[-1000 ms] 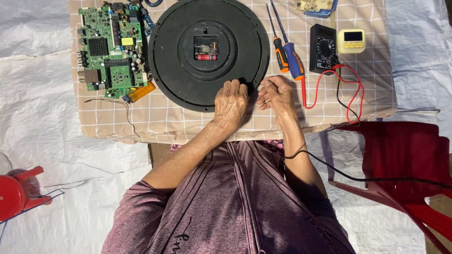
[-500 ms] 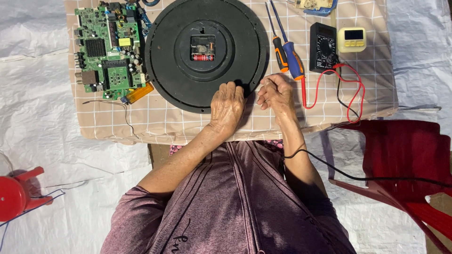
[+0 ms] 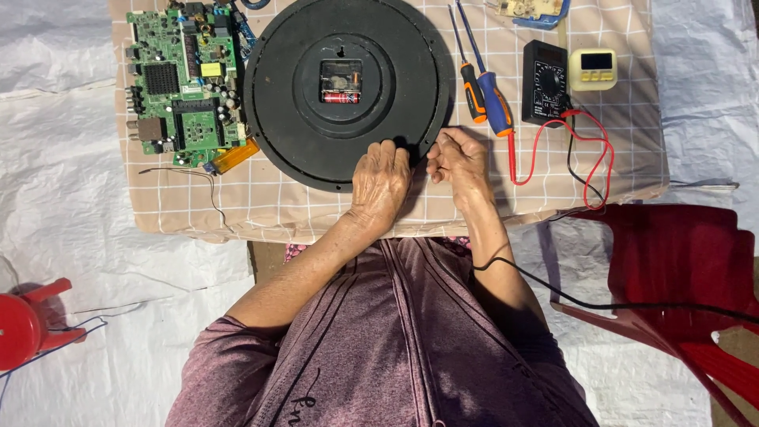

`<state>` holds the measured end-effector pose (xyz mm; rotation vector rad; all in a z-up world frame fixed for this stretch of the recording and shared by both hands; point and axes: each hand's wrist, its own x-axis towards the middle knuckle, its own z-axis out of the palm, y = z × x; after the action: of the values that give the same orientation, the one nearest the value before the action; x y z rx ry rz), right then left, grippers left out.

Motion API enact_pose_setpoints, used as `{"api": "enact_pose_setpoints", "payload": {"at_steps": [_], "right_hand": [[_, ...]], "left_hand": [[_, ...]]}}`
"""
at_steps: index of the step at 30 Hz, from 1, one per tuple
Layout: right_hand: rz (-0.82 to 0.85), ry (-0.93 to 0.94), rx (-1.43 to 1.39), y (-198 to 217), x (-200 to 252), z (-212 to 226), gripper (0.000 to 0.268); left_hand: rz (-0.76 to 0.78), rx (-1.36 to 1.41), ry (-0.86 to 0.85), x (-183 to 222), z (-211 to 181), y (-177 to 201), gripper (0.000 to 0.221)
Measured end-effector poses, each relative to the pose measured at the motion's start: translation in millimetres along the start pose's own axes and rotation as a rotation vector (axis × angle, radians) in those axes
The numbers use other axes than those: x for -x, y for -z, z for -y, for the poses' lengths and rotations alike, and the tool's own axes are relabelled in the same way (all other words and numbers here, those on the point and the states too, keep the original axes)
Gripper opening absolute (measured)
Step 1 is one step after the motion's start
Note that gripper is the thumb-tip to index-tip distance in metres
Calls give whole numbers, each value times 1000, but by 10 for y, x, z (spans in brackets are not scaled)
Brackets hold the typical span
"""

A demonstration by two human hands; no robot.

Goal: Disassembling and inspecting a wall clock for repair using a screwdriver and multimeter.

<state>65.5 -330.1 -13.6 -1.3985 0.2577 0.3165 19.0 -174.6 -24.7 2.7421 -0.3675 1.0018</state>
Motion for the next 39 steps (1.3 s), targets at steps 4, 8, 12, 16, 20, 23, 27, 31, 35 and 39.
{"api": "enact_pose_setpoints", "payload": {"at_steps": [4,8,12,16,20,23,27,31,35,39], "right_hand": [[-9,-10,-21,5,-41,-54,14],[-14,-2,-34,-15,-123,-76,12],[-21,22,-13,18,-218,-101,10],[-10,5,-11,5,-193,-18,13],[-4,-3,1,10,-222,-4,15],[26,-16,27,-64,-170,119,19],[62,-47,53,-124,-94,241,23],[77,-54,47,-50,-178,173,24],[84,-64,26,-40,-206,203,26],[122,-80,-1,-69,-180,244,29]], "left_hand": [[-6,5,2,8,8,7,17],[-2,36,-11,-10,48,51,16],[137,261,169,-37,168,558,18],[108,477,434,373,551,888,10],[40,723,857,712,629,1105,11],[37,929,1115,749,549,1220,7],[-34,1261,1437,755,510,1190,17],[-119,1385,1510,744,500,1170,19],[-145,1432,1481,794,555,1090,19],[-232,1450,1437,785,605,1083,19]]}}
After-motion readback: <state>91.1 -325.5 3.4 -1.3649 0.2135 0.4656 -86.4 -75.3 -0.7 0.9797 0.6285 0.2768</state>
